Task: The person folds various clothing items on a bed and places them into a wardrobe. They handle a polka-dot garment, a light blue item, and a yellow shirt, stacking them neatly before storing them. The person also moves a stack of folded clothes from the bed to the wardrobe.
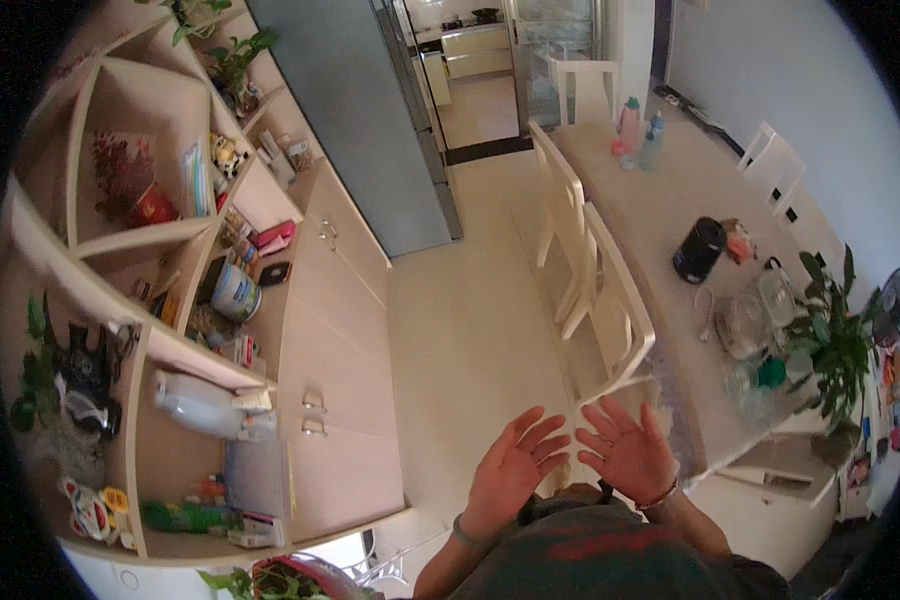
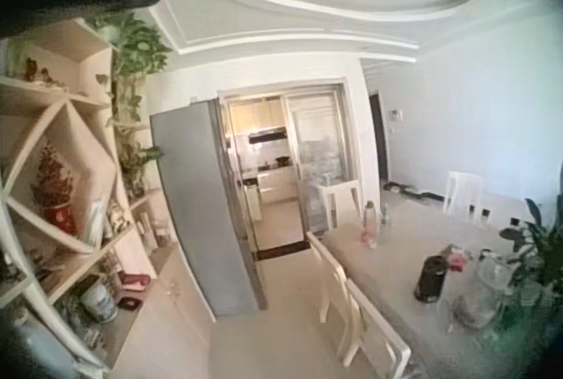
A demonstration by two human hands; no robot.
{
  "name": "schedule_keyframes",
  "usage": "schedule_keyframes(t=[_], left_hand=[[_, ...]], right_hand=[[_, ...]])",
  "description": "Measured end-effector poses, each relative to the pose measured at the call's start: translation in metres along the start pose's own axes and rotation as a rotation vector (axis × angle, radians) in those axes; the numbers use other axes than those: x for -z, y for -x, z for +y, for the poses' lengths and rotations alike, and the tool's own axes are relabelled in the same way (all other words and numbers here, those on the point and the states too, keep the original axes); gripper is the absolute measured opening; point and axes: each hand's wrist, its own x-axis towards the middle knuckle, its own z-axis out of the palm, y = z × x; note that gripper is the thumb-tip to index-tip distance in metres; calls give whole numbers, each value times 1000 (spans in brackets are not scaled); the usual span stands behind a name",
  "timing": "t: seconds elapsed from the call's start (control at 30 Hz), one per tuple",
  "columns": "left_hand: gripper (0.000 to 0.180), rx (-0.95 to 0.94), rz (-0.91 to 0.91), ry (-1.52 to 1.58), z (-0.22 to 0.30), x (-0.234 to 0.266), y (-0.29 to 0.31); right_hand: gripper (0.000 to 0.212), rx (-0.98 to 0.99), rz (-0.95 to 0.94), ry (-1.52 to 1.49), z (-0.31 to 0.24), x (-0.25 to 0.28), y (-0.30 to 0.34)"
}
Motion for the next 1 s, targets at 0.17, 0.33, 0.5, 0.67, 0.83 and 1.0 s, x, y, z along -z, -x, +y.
schedule_keyframes(t=[0.17,0.33,0.5,0.67,0.83,1.0], left_hand=[[44,-267,150,45,42,14,-56],[43,-392,402,-4,94,39,-130],[45,-363,350,7,182,62,-242],[44,-291,175,-167,285,65,-374],[46,-43,51,-186,340,88,-512],[47,57,36,-153,377,94,-633]], right_hand=[[66,-209,-25,-14,-33,-8,-132],[66,-308,-87,-74,-55,-3,-258],[67,-298,-111,-54,-85,1,-393],[67,-173,-58,-9,-127,-9,-512],[63,52,24,-57,-194,19,-598],[61,115,99,-82,-252,36,-690]])
